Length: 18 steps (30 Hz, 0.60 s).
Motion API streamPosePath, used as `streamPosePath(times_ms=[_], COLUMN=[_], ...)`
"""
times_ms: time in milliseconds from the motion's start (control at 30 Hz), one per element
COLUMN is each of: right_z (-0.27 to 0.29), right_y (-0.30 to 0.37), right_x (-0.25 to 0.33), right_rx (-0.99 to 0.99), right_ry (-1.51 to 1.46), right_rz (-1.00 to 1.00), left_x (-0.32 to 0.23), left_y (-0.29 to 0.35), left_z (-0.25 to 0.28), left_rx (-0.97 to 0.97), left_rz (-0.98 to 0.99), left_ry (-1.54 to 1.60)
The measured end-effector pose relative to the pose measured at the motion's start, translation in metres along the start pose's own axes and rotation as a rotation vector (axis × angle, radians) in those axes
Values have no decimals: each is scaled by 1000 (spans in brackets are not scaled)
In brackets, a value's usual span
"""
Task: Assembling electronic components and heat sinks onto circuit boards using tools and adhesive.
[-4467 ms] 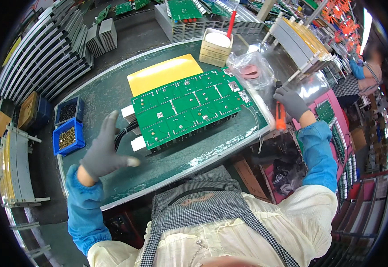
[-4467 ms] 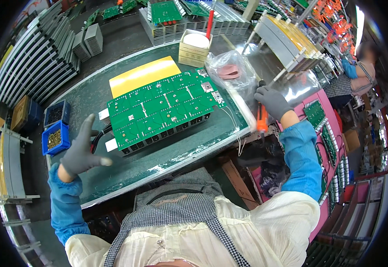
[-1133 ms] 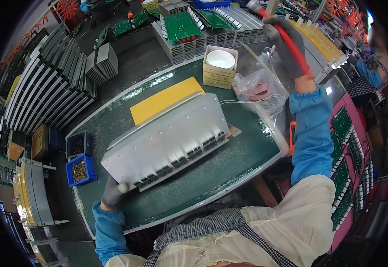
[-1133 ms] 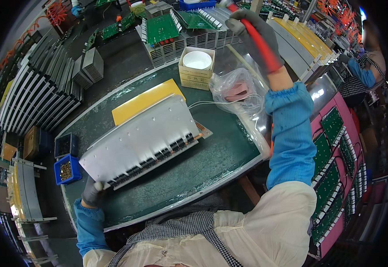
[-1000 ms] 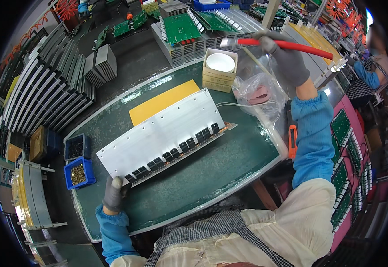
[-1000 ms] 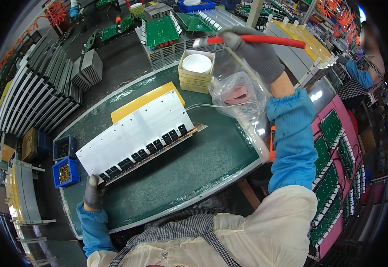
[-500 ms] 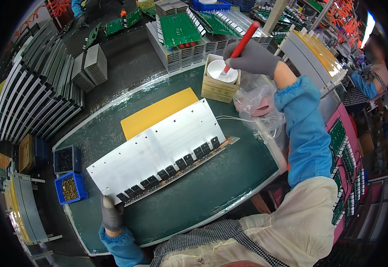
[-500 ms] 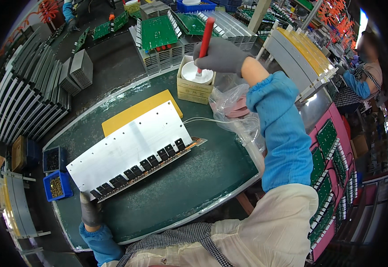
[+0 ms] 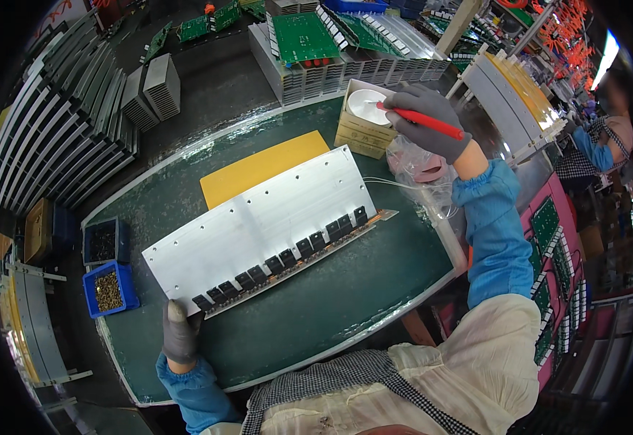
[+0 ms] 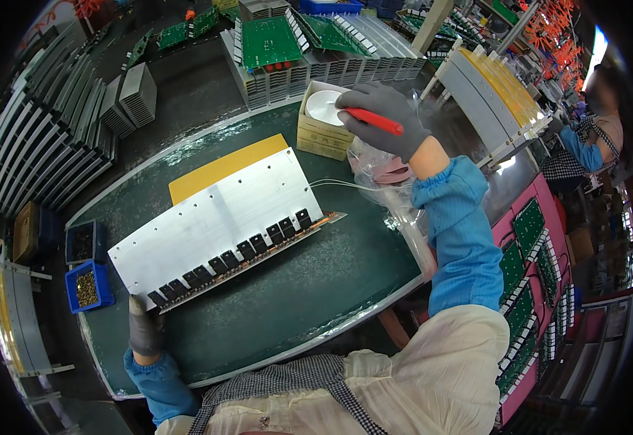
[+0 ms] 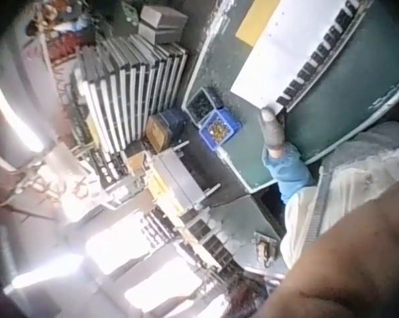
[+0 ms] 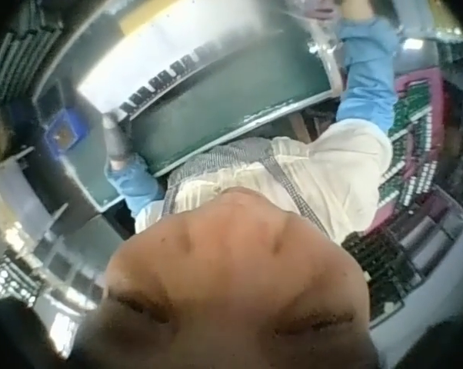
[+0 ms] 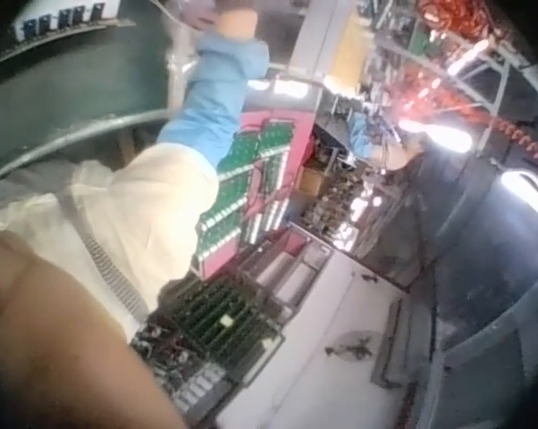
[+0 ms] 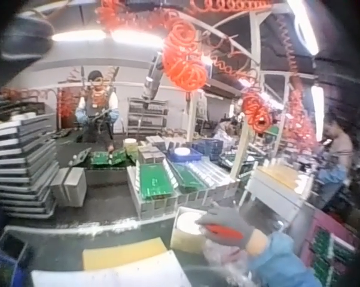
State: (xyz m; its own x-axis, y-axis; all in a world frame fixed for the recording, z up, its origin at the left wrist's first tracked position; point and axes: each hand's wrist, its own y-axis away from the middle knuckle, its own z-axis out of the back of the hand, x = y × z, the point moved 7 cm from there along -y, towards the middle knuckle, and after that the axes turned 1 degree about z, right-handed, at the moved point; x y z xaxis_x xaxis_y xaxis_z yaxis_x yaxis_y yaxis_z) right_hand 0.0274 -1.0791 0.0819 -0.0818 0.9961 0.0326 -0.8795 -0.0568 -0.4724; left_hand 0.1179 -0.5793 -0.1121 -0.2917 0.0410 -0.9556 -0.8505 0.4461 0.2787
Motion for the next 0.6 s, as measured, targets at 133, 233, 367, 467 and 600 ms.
streamPosePath(times_ms=[133, 233, 367, 467, 600], right_z=[-13, -15, -13, -9, 9], right_y=[12, 19, 30, 33, 41], right_x=[0, 18, 37, 52, 72], right_rx=[15, -14, -54, -61, -86], right_ry=[54, 218, 285, 375, 493], right_rz=[60, 215, 233, 278, 313], left_x=[-12, -18, -17, -20, -33], left_y=[4, 5, 6, 4, 2], left_z=[-11, -19, -17, -14, -24], left_rx=[9, 30, 58, 39, 60], left_rz=[21, -47, 49, 45, -2], left_ry=[-11, -75, -36, -107, -173])
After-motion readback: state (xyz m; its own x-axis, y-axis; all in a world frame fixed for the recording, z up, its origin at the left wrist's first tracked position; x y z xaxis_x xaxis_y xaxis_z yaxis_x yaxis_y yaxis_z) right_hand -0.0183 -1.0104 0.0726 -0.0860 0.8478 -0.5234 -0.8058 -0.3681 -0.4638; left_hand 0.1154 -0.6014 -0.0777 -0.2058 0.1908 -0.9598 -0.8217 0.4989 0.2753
